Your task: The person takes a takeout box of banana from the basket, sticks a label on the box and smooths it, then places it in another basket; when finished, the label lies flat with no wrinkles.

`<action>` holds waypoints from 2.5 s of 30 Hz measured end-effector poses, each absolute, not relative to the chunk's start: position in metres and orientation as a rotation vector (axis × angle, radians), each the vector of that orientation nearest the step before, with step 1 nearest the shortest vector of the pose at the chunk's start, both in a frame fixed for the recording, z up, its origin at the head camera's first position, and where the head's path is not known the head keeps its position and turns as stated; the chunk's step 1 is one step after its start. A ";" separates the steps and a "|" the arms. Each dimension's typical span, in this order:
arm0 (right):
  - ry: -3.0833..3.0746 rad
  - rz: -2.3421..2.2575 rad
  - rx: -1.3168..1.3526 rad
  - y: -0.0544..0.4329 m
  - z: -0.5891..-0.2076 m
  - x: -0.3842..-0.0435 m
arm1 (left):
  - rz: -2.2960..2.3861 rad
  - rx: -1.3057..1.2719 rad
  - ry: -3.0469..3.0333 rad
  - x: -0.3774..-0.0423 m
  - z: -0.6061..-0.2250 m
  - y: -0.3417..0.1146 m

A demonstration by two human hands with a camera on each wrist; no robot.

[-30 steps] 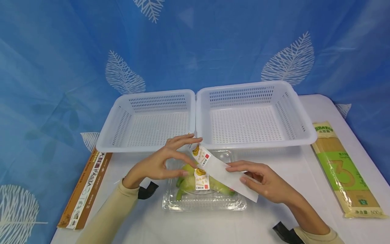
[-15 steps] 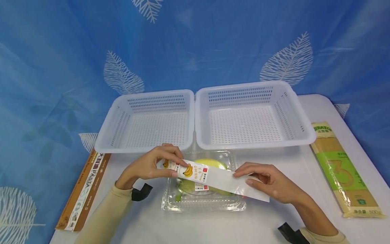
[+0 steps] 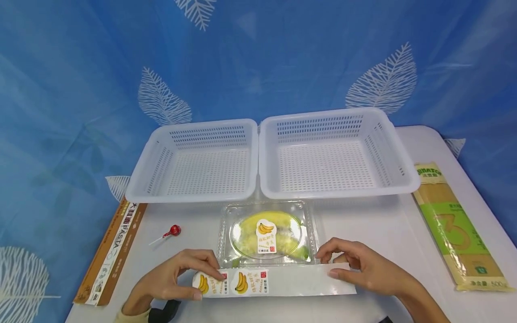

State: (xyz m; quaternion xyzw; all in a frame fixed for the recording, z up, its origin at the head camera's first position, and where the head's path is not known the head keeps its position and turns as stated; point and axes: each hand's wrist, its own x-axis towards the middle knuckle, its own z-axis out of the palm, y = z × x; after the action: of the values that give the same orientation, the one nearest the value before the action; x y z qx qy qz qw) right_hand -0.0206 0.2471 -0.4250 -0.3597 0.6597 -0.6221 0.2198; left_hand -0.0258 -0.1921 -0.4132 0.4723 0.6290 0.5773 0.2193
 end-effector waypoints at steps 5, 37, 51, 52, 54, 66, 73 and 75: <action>1.829 -1.710 -0.844 0.251 -0.432 -0.012 | 1.661 1.192 1.656 -0.008 -0.426 -0.199; 1.928 -1.645 -0.900 0.246 -0.462 -0.007 | 1.158 0.843 2.028 0.012 -0.439 -0.224; 2.673 -1.455 -0.676 0.276 -0.425 -0.019 | 1.259 0.861 2.324 0.000 -0.408 -0.253; 2.742 -1.439 -0.620 0.278 -0.422 -0.021 | 1.282 0.863 2.342 -0.001 -0.407 -0.253; 2.853 -1.414 -0.529 0.284 -0.418 -0.027 | 1.327 0.894 2.355 -0.004 -0.406 -0.252; 3.214 -1.443 -0.053 0.312 -0.418 -0.069 | 1.382 0.827 2.279 -0.022 -0.413 -0.236; 3.191 -1.405 0.070 0.321 -0.426 -0.081 | 1.394 0.761 2.092 -0.025 -0.422 -0.219; 3.146 -1.454 0.087 0.322 -0.430 -0.083 | 1.384 0.749 2.083 -0.027 -0.424 -0.215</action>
State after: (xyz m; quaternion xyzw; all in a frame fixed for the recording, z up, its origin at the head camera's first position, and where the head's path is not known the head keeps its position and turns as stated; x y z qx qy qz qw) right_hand -0.0830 0.3223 -0.4304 0.0247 0.8955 -0.4139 -0.1618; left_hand -0.0265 -0.2147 -0.4245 0.2769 0.7699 0.5117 0.2624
